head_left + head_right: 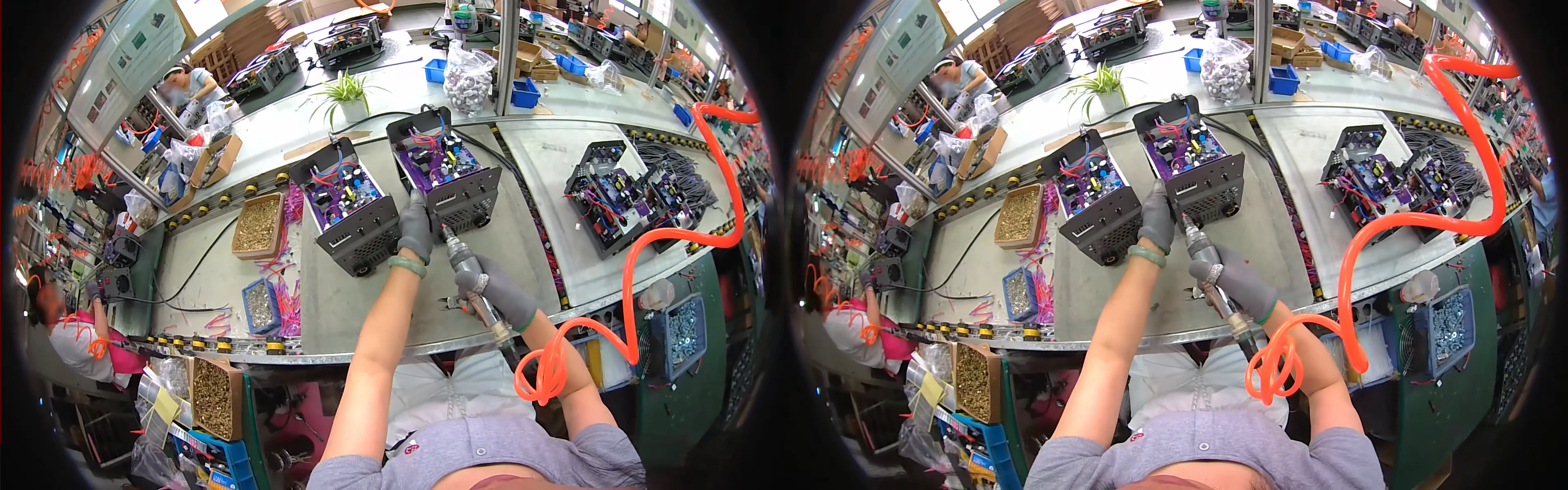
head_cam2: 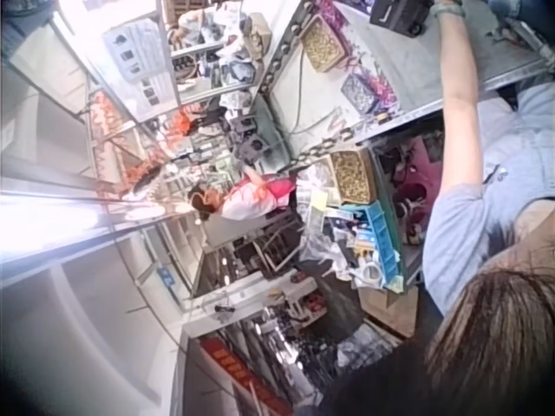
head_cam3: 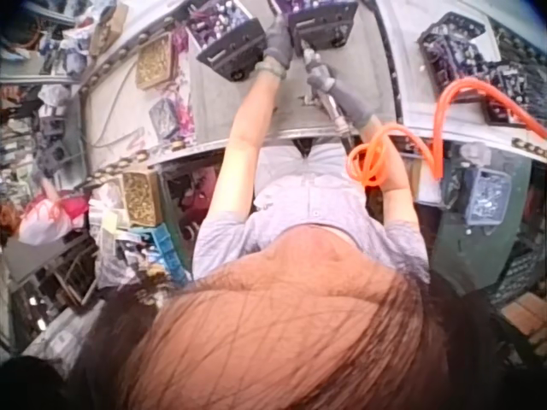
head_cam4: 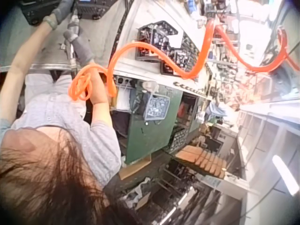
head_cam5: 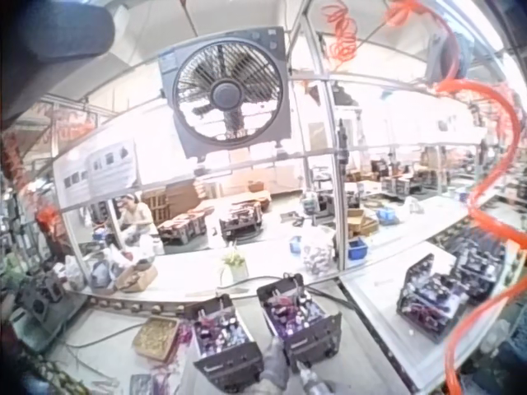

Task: The person assembles electronic devices on a factory workbench. They connect wires to circuit boards, use pliers to strip wire insulation, and use a pneumatic screwdriver to fasten screws into the device housings. The person handles multiple units sequentially, moving them along the assembly line.

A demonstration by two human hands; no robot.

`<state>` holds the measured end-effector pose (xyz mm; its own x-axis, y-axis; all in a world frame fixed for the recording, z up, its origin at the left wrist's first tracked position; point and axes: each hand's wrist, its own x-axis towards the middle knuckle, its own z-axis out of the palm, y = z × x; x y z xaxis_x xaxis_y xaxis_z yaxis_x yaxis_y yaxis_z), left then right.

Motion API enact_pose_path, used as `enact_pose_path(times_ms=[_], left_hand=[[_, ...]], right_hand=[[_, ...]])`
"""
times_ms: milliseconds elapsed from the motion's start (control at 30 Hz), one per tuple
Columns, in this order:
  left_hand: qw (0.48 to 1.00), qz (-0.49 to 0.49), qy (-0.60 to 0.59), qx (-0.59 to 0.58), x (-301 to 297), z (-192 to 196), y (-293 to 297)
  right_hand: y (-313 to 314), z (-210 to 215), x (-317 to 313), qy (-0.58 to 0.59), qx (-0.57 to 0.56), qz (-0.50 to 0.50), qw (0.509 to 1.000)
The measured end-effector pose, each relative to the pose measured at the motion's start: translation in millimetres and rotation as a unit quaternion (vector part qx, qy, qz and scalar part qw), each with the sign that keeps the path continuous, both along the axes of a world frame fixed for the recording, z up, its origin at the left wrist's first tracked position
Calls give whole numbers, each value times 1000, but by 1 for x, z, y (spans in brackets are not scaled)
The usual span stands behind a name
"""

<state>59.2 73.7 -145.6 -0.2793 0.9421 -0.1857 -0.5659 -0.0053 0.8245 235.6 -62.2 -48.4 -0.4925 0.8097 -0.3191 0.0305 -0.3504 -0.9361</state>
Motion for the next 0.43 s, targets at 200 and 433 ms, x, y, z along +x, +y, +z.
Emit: enact_pose_path(times_ms=[200, 433], left_hand=[[999, -3, 35, -15, -3, -9, 7], [1000, 10, 11, -12, 3, 7, -3]], right_hand=[[2, 2, -2, -2, -7, 0, 1000], [3, 1, -7, 92, -100, -4, 991]])
